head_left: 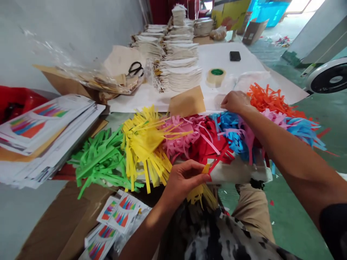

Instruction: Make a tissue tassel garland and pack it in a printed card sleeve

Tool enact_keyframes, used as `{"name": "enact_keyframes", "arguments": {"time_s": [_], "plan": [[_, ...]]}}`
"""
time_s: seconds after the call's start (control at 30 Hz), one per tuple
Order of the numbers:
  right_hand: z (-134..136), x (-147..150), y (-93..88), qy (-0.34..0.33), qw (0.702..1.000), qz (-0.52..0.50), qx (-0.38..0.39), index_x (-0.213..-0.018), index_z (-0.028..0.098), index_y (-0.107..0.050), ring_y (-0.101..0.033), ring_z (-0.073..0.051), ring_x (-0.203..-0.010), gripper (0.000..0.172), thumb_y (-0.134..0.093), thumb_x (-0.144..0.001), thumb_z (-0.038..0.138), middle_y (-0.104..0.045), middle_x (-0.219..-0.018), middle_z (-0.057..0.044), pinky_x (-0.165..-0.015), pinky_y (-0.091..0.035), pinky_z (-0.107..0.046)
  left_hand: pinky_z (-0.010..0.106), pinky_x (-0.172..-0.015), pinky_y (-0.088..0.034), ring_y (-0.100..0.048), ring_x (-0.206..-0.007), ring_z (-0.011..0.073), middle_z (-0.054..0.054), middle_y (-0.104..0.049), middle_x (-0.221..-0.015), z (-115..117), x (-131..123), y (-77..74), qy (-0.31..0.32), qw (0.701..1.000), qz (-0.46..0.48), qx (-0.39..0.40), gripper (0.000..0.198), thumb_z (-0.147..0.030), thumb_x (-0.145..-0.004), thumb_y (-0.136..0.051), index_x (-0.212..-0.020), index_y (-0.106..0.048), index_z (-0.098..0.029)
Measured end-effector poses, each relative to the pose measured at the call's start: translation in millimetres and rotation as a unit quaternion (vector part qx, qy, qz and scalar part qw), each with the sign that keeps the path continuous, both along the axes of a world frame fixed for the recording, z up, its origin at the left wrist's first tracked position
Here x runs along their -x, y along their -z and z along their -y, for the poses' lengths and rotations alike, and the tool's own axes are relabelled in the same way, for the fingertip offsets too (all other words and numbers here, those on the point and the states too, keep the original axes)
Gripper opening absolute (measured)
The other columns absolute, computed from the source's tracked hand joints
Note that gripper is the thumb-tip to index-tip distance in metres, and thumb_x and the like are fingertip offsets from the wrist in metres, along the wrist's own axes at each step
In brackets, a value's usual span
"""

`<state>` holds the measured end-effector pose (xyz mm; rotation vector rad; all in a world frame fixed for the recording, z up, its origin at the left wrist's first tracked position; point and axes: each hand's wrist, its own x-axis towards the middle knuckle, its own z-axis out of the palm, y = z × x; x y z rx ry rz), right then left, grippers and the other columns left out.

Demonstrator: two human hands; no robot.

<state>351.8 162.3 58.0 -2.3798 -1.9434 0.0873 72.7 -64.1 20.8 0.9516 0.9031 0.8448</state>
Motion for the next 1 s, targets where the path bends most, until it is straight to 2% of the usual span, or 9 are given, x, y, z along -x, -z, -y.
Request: {"name": "enact_keyframes", "arguments": {"time_s": [0.1, 0.2, 0.27, 0.33, 0.4, 0.5, 0.67, 0.83, 1.0], "plan": [[28.8, 4.6, -15.9, -0.034, 0.992, -0.071, -0.101, -0.103, 0.013, -0.086, -0.075, -0.033, -0.101, 0.019, -0.079, -0.087, 0.021, -0.082, -0.099, -0.016, -0.092, -0.056, -0.044, 0.019, -0.071, -0.052, -0.067, -0.072, 0.0104, 0.001, -0.077, -0.08, 6.0, -1.9, 1.8, -0.012, 1.0, 0.009, 0.002, 0.025, -0.035, -0.073, -0.096, -0.085, -0.083, -0.017], [85.4, 16.4, -27.1, -0.098, 0.973, -0.144, -0.154, -0.101, 0.02, -0.087, -0.075, -0.021, -0.082, 0.018, -0.081, -0.091, 0.034, -0.083, -0.089, -0.007, -0.082, -0.055, -0.033, 0.019, -0.069, -0.051, -0.065, -0.069, 0.0093, 0.0, -0.076, -0.076, 13.4, -7.0, 4.5, -0.035, 0.999, 0.001, -0.012, 0.02, -0.037, -0.082, -0.09, -0.088, -0.085, -0.018], [132.0, 25.6, -26.5, -0.191, 0.921, -0.274, -0.2, -0.096, 0.02, -0.087, -0.075, -0.018, -0.081, 0.015, -0.083, -0.09, 0.034, -0.084, -0.094, -0.005, -0.079, -0.054, -0.03, 0.02, -0.072, -0.052, -0.067, -0.072, 0.0105, 0.002, -0.077, -0.077, 17.9, -12.1, 7.4, -0.054, 0.998, 0.001, -0.022, 0.019, -0.036, -0.084, -0.088, -0.089, -0.085, -0.018], [176.2, 32.8, -19.5, -0.227, 0.885, -0.353, -0.202, -0.098, 0.021, -0.086, -0.075, -0.016, -0.084, 0.013, -0.078, -0.095, 0.031, -0.084, -0.097, -0.005, -0.078, -0.054, -0.029, 0.022, -0.073, -0.055, -0.07, -0.073, 0.0121, 0.003, -0.078, -0.079, 22.1, -17.3, 10.6, -0.066, 0.997, 0.004, -0.029, 0.019, -0.036, -0.085, -0.088, -0.091, -0.085, -0.018], [212.6, 36.9, -9.1, -0.235, 0.86, -0.417, -0.177, -0.098, 0.023, -0.085, -0.075, -0.015, -0.084, 0.01, -0.078, -0.095, 0.029, -0.083, -0.096, -0.003, -0.077, -0.056, -0.027, 0.022, -0.071, -0.055, -0.069, -0.07, 0.0119, 0.003, -0.078, -0.078, 26.7, -22.1, 13.0, -0.072, 0.997, -0.006, -0.039, 0.018, -0.035, -0.086, -0.086, -0.093, -0.085, -0.019], [251.2, 38.2, 6.2, -0.215, 0.828, -0.502, -0.125, -0.1, 0.027, -0.085, -0.076, -0.014, -0.084, 0.008, -0.081, -0.094, 0.029, -0.083, -0.096, -0.001, -0.077, -0.058, -0.026, 0.02, -0.066, -0.053, -0.067, -0.066, 0.0104, 0.002, -0.078, -0.08, 35.6, -28.3, 14.5, -0.076, 0.993, -0.053, -0.079, 0.015, -0.034, -0.09, -0.083, -0.095, -0.085, -0.02], [286.9, 34.9, 21.1, -0.187, 0.793, -0.566, -0.125, -0.097, 0.032, -0.085, -0.075, -0.014, -0.083, 0.013, -0.086, -0.088, 0.023, -0.082, -0.092, 0.002, -0.076, -0.06, -0.024, 0.021, -0.076, -0.055, -0.072, -0.083, 0.0128, 0.002, -0.08, -0.09, 51.4, -39.7, 14.0, -0.063, 0.974, -0.09, -0.198, 0.007, -0.026, -0.094, -0.079, -0.096, -0.084, -0.021], [302.6, 24.7, 26.1, -0.183, 0.788, -0.577, -0.112, -0.102, 0.035, -0.086, -0.074, -0.014, -0.084, 0.021, -0.087, -0.086, 0.021, -0.08, -0.093, 0.001, -0.074, -0.059, -0.025, 0.021, -0.077, -0.056, -0.073, -0.082, 0.012, 0.002, -0.08, -0.091, 59.1, -49.1, 11.0, -0.043, 0.95, -0.088, -0.297, 0.01, -0.017, -0.094, -0.077, -0.1, -0.083, -0.021], [312.6, 18.5, 21.9, -0.177, 0.788, -0.581, -0.101, -0.098, 0.032, -0.086, -0.071, -0.013, -0.076, 0.017, -0.087, -0.086, 0.02, -0.077, -0.087, 0.002, -0.068, -0.056, -0.025, 0.021, -0.076, -0.058, -0.074, -0.081, 0.0122, 0.004, -0.08, -0.091, 62.8, -51.9, 5.8, -0.019, 0.932, -0.107, -0.346, 0.011, -0.014, -0.094, -0.076, -0.1, -0.083, -0.019]]}}
